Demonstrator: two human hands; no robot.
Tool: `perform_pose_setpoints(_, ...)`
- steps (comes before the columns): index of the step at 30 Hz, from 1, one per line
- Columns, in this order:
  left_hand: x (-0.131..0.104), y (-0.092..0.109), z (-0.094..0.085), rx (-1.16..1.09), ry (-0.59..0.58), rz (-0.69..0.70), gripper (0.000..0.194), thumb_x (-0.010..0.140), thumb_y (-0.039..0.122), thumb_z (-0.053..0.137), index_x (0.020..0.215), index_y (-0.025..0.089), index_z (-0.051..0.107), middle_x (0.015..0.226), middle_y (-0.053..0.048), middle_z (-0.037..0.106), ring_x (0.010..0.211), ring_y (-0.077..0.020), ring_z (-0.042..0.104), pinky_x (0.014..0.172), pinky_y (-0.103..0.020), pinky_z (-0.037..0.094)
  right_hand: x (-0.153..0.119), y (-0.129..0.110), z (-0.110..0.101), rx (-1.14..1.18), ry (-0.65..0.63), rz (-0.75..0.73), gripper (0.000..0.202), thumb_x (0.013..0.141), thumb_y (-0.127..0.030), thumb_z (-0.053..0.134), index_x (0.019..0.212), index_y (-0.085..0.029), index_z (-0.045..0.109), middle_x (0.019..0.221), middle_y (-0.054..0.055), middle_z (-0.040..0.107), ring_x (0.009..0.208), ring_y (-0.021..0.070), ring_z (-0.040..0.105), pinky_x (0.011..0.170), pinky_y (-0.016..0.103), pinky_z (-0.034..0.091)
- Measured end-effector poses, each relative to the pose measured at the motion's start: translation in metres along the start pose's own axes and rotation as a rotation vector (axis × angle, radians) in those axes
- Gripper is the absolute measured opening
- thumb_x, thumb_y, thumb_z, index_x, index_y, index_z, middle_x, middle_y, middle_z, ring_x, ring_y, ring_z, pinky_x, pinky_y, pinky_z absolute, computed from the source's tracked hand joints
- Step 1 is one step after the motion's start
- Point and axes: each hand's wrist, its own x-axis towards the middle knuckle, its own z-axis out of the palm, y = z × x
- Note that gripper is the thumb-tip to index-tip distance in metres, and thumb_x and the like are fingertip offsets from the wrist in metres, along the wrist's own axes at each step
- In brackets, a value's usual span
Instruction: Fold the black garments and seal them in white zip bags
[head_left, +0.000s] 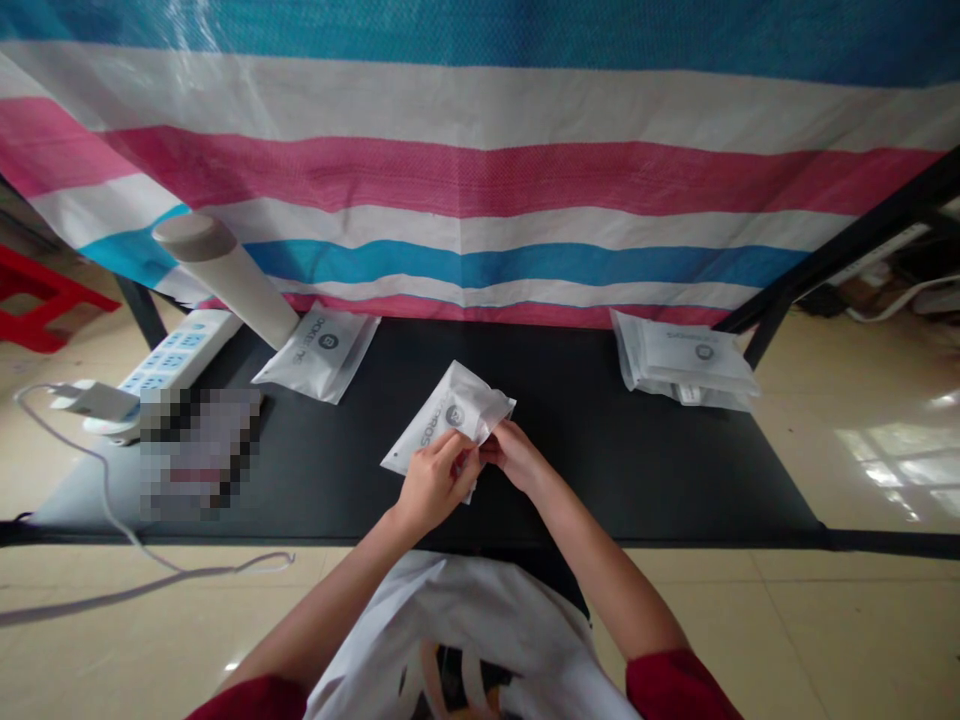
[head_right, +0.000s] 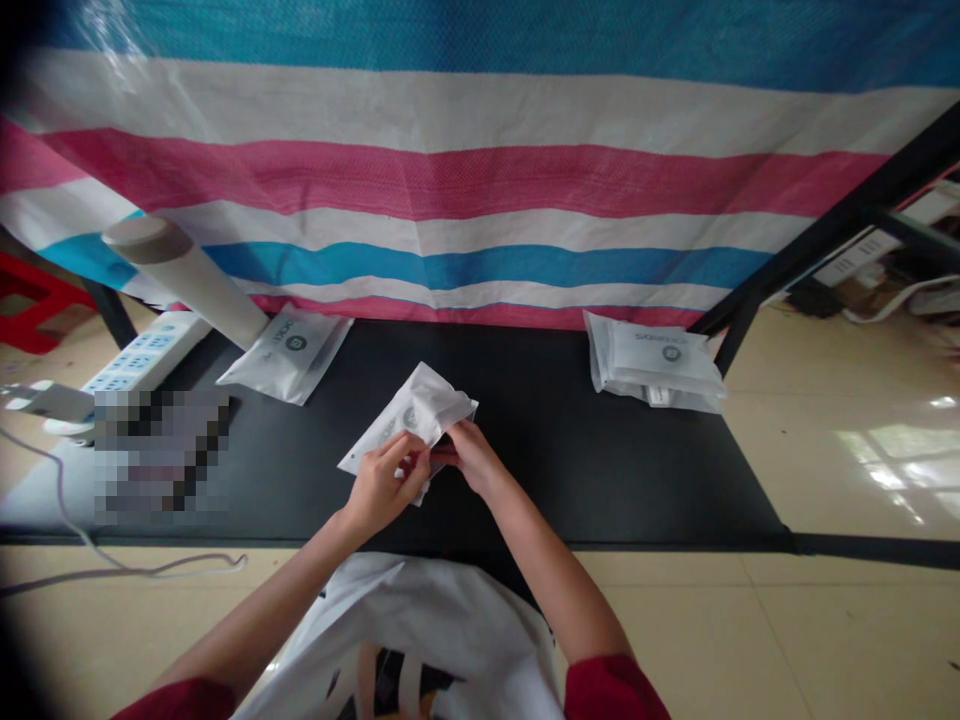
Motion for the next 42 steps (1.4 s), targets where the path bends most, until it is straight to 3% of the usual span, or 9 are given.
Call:
perform_pose_setpoints(7,0.006,0.003,0.006,0.061,-0.003,0.003,0.017,0.096,0.025,0.046,0.089,0.017,0.06,0.078,-0.002,0.06,0.064,-0.0121,0.056,0.06,-0.024,0.046,-0.023,-0.005,-0.018,-0.454,-0.214,-0.226,0.036,0.082,-0.05,0.062,0.078,-0.016,0.07,0.074,0.003,0.069,0.076,0.0201,0.064,0.071,0.03,0.049)
perform_pose_setpoints(11,0.008,0.002,0.003,0.21,-0.103,0.111,0.032,0.09,0.038,0.058,0.115,0.019,0.061,0.109,-0.009,0.065,0.101,-0.025,0.06,0.087,-0.039,0.05,-0.042,-0.016,-0.039,-0.504,-0.062,-0.28,0.03,0.089,-0.043,0.055,0.095,-0.017,0.068,0.091,0.005,0.07,0.085,0.0202,0.066,0.077,0.031,0.05)
perform_pose_setpoints(16,-0.001,-0.004,0.001,0.381,-0.298,0.2,0.07,0.073,0.05,0.073,0.135,0.023,0.052,0.144,-0.012,0.046,0.133,-0.0384,0.038,0.108,-0.056,0.033,-0.055,-0.003,-0.055,-0.501,-0.012,-0.145,0.026,0.088,-0.044,0.056,0.098,-0.02,0.057,0.088,0.003,0.066,0.072,0.0154,0.066,0.06,0.025,0.05)
perform_pose_setpoints(21,0.005,-0.006,-0.004,0.376,-0.227,0.174,0.081,0.072,0.062,0.069,0.139,0.023,0.047,0.148,-0.014,0.04,0.14,-0.0415,0.027,0.113,-0.06,0.023,-0.052,0.007,-0.054,-0.443,0.002,-0.163,0.028,0.085,-0.042,0.06,0.102,-0.021,0.053,0.086,0.001,0.062,0.07,0.0146,0.066,0.056,0.024,0.05)
perform_pose_setpoints(24,0.019,-0.012,-0.007,0.301,-0.125,0.104,0.074,0.084,0.058,0.057,0.144,0.02,0.037,0.15,-0.017,0.035,0.141,-0.0372,0.027,0.113,-0.057,0.025,-0.051,0.003,-0.051,-0.503,0.001,-0.202,0.031,0.086,-0.041,0.059,0.109,-0.021,0.055,0.084,0.0,0.062,0.064,0.0135,0.063,0.053,0.024,0.049)
perform_pose_setpoints(30,0.031,-0.034,0.003,0.139,-0.001,-0.04,0.055,0.097,0.04,0.044,0.146,0.02,0.029,0.148,-0.016,0.037,0.139,-0.0285,0.035,0.112,-0.049,0.034,-0.033,-0.016,-0.04,-0.705,0.183,-0.509,0.029,0.09,-0.035,0.056,0.113,-0.021,0.065,0.1,0.007,0.069,0.077,0.0162,0.064,0.062,0.025,0.05)
perform_pose_setpoints(33,0.026,-0.036,0.008,0.133,-0.013,-0.015,0.053,0.097,0.038,0.044,0.145,0.02,0.031,0.148,-0.015,0.037,0.141,-0.0285,0.03,0.114,-0.05,0.03,-0.012,-0.023,-0.034,-0.709,0.087,-0.535,0.038,0.085,-0.031,0.061,0.122,-0.021,0.06,0.113,0.009,0.068,0.088,0.0194,0.067,0.065,0.026,0.052)
perform_pose_setpoints(39,0.018,-0.033,0.016,0.162,-0.034,0.04,0.056,0.096,0.038,0.046,0.147,0.02,0.031,0.152,-0.015,0.032,0.145,-0.0309,0.023,0.116,-0.053,0.026,0.024,-0.023,-0.016,-0.942,-0.114,-0.682,0.041,0.08,-0.021,0.062,0.121,-0.022,0.06,0.122,0.008,0.065,0.114,0.0257,0.06,0.095,0.038,0.047)
perform_pose_setpoints(42,0.017,-0.032,0.02,0.205,-0.051,0.029,0.058,0.095,0.039,0.047,0.148,0.021,0.031,0.153,-0.014,0.032,0.145,-0.033,0.022,0.115,-0.055,0.024,0.031,-0.022,-0.008,-1.077,-0.055,-0.586,0.021,0.084,-0.022,0.058,0.103,-0.018,0.066,0.105,0.011,0.071,0.101,0.0289,0.065,0.086,0.037,0.05)
